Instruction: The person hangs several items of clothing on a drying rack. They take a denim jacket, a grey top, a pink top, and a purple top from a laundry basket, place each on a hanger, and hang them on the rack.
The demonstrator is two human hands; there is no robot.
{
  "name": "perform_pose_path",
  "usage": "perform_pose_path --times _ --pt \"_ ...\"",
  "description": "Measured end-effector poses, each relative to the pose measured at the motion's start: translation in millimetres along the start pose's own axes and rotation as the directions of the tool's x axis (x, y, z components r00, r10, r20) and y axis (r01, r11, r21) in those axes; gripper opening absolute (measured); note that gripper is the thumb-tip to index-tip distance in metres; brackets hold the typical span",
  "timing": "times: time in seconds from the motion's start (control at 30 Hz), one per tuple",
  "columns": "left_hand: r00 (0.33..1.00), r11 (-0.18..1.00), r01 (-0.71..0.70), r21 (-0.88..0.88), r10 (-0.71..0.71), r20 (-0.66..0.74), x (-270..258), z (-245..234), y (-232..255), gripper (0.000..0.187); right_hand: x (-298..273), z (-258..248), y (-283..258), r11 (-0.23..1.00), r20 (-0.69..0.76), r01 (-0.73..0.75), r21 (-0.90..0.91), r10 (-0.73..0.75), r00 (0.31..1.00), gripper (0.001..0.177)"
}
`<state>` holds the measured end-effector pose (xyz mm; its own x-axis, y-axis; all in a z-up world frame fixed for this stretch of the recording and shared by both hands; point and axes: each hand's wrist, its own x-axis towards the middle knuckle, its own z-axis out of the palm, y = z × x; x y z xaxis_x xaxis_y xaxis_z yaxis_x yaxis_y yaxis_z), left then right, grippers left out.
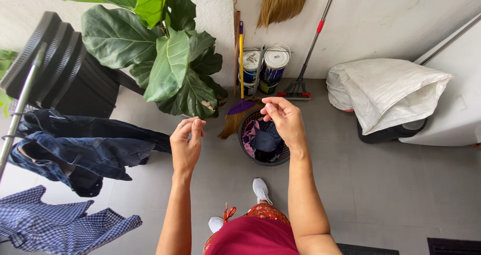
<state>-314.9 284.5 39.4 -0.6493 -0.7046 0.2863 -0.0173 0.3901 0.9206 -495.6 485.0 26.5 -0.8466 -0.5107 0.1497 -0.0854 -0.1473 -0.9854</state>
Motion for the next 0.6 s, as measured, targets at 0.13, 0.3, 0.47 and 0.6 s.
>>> perform_pose_path --times 0.13,0.3,0.47,0.6 --pt "0.999 0.999 -0.037 0.012 0.037 0.005 16.3 34.8 2.6 0.022 23.5 -26.6 10.0 1.0 0.006 -0.011 -0.024 0.011 1.0 0.021" --pt "0.999 0.999 0.041 -0.007 -0.04 0.02 28.5 74.8 -3.8 0.019 44.3 -59.9 26.0 0.998 -0.005 -0.056 -0.026 0.056 0.998 0.022" --pt "0.998 0.996 -0.055 0.066 0.054 0.026 37.6 105.7 -15.0 0.024 57.7 -80.3 35.5 0.995 -0.012 -0.094 -0.046 0.093 0.996 0.021" --pt "0.996 0.995 0.06 0.076 -0.065 0.056 45.7 125.2 -24.7 0.027 69.6 -89.1 42.3 0.994 0.004 -0.081 -0.079 0.081 0.997 0.02"
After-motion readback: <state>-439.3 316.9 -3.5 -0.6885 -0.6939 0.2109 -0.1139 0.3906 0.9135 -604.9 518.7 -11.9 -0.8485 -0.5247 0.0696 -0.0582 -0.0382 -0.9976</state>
